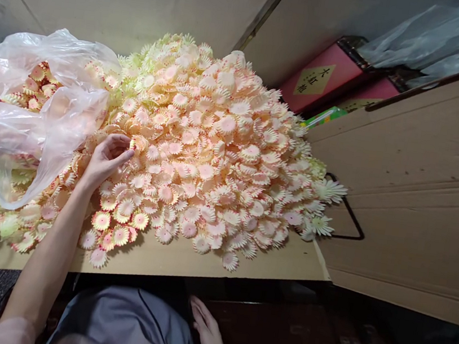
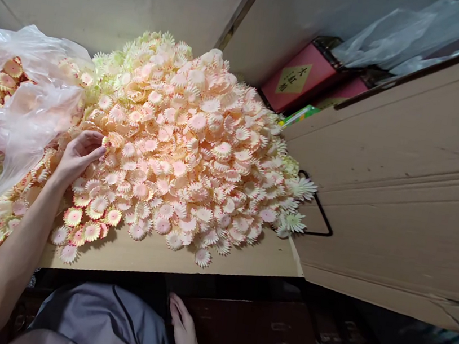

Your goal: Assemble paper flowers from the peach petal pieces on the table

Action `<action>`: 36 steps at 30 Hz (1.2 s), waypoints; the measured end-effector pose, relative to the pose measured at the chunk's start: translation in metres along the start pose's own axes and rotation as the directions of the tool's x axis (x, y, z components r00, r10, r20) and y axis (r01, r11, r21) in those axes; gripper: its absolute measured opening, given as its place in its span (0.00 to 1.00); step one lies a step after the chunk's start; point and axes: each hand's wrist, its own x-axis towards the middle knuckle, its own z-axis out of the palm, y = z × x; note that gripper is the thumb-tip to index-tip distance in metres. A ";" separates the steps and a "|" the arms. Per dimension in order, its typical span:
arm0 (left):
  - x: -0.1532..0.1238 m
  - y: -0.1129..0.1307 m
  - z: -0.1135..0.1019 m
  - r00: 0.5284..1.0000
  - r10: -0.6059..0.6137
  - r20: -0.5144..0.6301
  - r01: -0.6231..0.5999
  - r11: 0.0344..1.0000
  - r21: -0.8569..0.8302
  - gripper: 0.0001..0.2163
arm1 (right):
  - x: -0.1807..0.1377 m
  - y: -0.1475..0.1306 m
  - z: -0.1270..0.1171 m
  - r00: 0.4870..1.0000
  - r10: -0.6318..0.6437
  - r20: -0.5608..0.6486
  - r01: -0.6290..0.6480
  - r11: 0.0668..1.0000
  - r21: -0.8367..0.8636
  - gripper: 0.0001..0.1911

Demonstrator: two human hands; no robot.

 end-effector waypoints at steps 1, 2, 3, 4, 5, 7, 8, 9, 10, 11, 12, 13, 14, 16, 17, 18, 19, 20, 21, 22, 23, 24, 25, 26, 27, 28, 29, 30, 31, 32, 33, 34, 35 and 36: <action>0.000 0.000 0.000 1.000 -0.002 0.001 0.002 1.000 0.002 0.18 | 0.000 0.000 0.000 1.000 -0.005 0.007 0.005 1.000 0.004 0.28; 0.000 0.001 0.000 1.000 -0.004 0.003 0.004 1.000 0.003 0.18 | -0.001 -0.001 0.001 1.000 -0.020 0.020 0.020 1.000 -0.014 0.26; 0.000 0.001 0.000 1.000 -0.006 0.004 0.006 1.000 0.004 0.18 | -0.002 -0.002 0.001 0.999 -0.040 0.031 0.041 0.998 -0.049 0.23; 0.000 0.002 0.001 1.000 -0.007 0.004 0.007 1.000 0.006 0.17 | -0.003 -0.003 0.002 0.998 -0.063 0.031 0.065 0.993 -0.094 0.20; 0.000 0.002 0.001 1.000 -0.007 0.005 0.007 1.000 0.007 0.17 | -0.004 -0.005 0.003 0.996 -0.087 0.020 0.089 0.986 -0.140 0.18; 0.000 0.002 0.000 1.000 -0.006 0.008 0.006 1.000 0.007 0.17 | -0.005 -0.007 0.003 0.990 -0.139 -0.017 0.133 0.968 -0.214 0.18; 0.000 0.001 0.000 1.000 -0.003 0.010 0.003 1.000 0.006 0.17 | -0.005 -0.009 0.003 0.986 -0.165 -0.026 0.154 0.960 -0.235 0.19; 0.000 0.001 0.000 1.000 0.000 0.012 0.000 1.000 0.006 0.17 | -0.006 -0.010 0.002 0.982 -0.187 -0.030 0.174 0.954 -0.246 0.18; 0.000 0.001 0.000 1.000 0.003 0.013 -0.003 1.000 0.009 0.17 | -0.007 -0.011 0.000 0.978 -0.206 -0.022 0.194 0.947 -0.255 0.17; 0.000 0.000 0.000 1.000 0.005 0.014 -0.005 1.000 0.013 0.17 | -0.008 -0.012 -0.001 0.974 -0.226 -0.004 0.216 0.939 -0.266 0.16; 0.000 0.000 0.000 1.000 0.007 0.016 -0.007 1.000 0.019 0.17 | -0.009 -0.013 -0.002 0.968 -0.250 0.017 0.244 0.928 -0.282 0.14; 0.001 0.001 0.000 1.000 0.008 0.018 -0.009 1.000 0.023 0.17 | -0.011 -0.015 -0.002 0.960 -0.278 0.040 0.276 0.913 -0.301 0.14; 0.001 0.001 0.000 1.000 0.008 0.020 -0.009 1.000 0.023 0.17 | -0.014 -0.017 -0.001 0.950 -0.304 0.066 0.309 0.896 -0.318 0.15; 0.000 0.002 0.001 1.000 0.004 0.025 -0.005 1.000 0.015 0.17 | -0.020 -0.023 0.004 0.935 -0.336 0.111 0.353 0.882 -0.313 0.21; 0.000 0.003 0.001 1.000 0.002 0.026 -0.003 1.000 0.011 0.17 | -0.023 -0.026 0.008 0.937 -0.329 0.118 0.350 0.894 -0.281 0.24; 0.000 0.003 0.001 1.000 0.000 0.024 -0.001 1.000 0.010 0.17 | -0.025 -0.030 0.012 0.946 -0.303 0.116 0.323 0.918 -0.231 0.26; 0.000 0.003 0.002 1.000 -0.002 0.021 0.001 1.000 0.013 0.17 | -0.027 -0.034 0.016 0.958 -0.265 0.107 0.280 0.945 -0.168 0.27; 0.000 0.004 0.002 1.000 -0.003 0.017 0.002 1.000 0.017 0.17 | -0.028 -0.037 0.019 0.971 -0.220 0.092 0.229 0.968 -0.101 0.27; 0.000 0.004 0.002 1.000 -0.002 0.014 0.002 1.000 0.023 0.18 | -0.028 -0.039 0.020 0.982 -0.173 0.080 0.177 0.983 -0.039 0.27; 0.000 0.004 0.002 1.000 -0.002 0.012 0.002 1.000 0.027 0.18 | -0.027 -0.040 0.019 0.989 -0.129 0.070 0.129 0.992 0.006 0.26; 0.000 0.004 0.002 1.000 -0.001 0.012 0.001 1.000 0.029 0.18 | -0.025 -0.040 0.017 0.994 -0.095 0.057 0.093 0.995 0.033 0.25; 0.000 0.004 0.001 1.000 -0.001 0.015 0.000 1.000 0.029 0.18 | -0.022 -0.038 0.014 0.996 -0.072 0.046 0.070 0.997 0.043 0.23; 0.000 0.004 0.001 1.000 0.001 0.017 -0.002 1.000 0.028 0.17 | -0.019 -0.035 0.009 0.998 -0.054 0.040 0.052 0.998 0.041 0.20; 0.000 0.004 0.001 1.000 0.004 0.017 -0.004 1.000 0.028 0.17 | -0.017 -0.030 0.004 0.998 -0.038 0.043 0.036 0.999 0.029 0.17; 0.000 0.004 0.001 1.000 0.008 0.017 -0.008 0.999 0.031 0.17 | -0.016 -0.025 -0.002 0.998 -0.015 0.066 0.015 1.000 0.008 0.14; 0.000 0.004 0.002 1.000 0.012 0.017 -0.013 0.999 0.035 0.17 | -0.015 -0.019 -0.007 0.995 0.017 0.103 -0.015 1.000 -0.023 0.12; 0.000 0.004 0.002 1.000 0.016 0.018 -0.016 0.999 0.041 0.17 | -0.016 -0.014 -0.011 0.988 0.057 0.144 -0.048 0.997 -0.062 0.11; 0.000 0.004 0.002 1.000 0.017 0.021 -0.018 0.999 0.044 0.17 | -0.018 -0.009 -0.013 0.980 0.097 0.172 -0.079 0.991 -0.111 0.12; 0.000 0.004 0.002 1.000 0.016 0.024 -0.018 0.999 0.043 0.17 | -0.020 -0.006 -0.013 0.977 0.125 0.172 -0.096 0.981 -0.167 0.12; 0.000 0.003 0.002 0.999 0.017 0.027 -0.018 0.999 0.040 0.17 | -0.022 -0.005 -0.010 0.980 0.129 0.150 -0.094 0.971 -0.220 0.11; 0.001 0.003 0.001 0.999 0.018 0.030 -0.019 0.999 0.039 0.17 | -0.024 -0.005 -0.006 0.987 0.109 0.114 -0.076 0.963 -0.260 0.10; 0.001 0.002 0.001 0.999 0.020 0.032 -0.021 0.999 0.040 0.17 | -0.026 -0.007 -0.001 0.995 0.072 0.073 -0.049 0.959 -0.278 0.08; 0.001 0.001 0.001 0.999 0.023 0.034 -0.024 0.999 0.044 0.17 | -0.027 -0.011 0.006 0.999 0.031 0.039 -0.019 0.962 -0.272 0.06; 0.002 0.001 0.000 0.999 0.027 0.034 -0.028 0.998 0.050 0.17 | -0.028 -0.015 0.013 1.000 -0.005 0.017 0.009 0.971 -0.238 0.07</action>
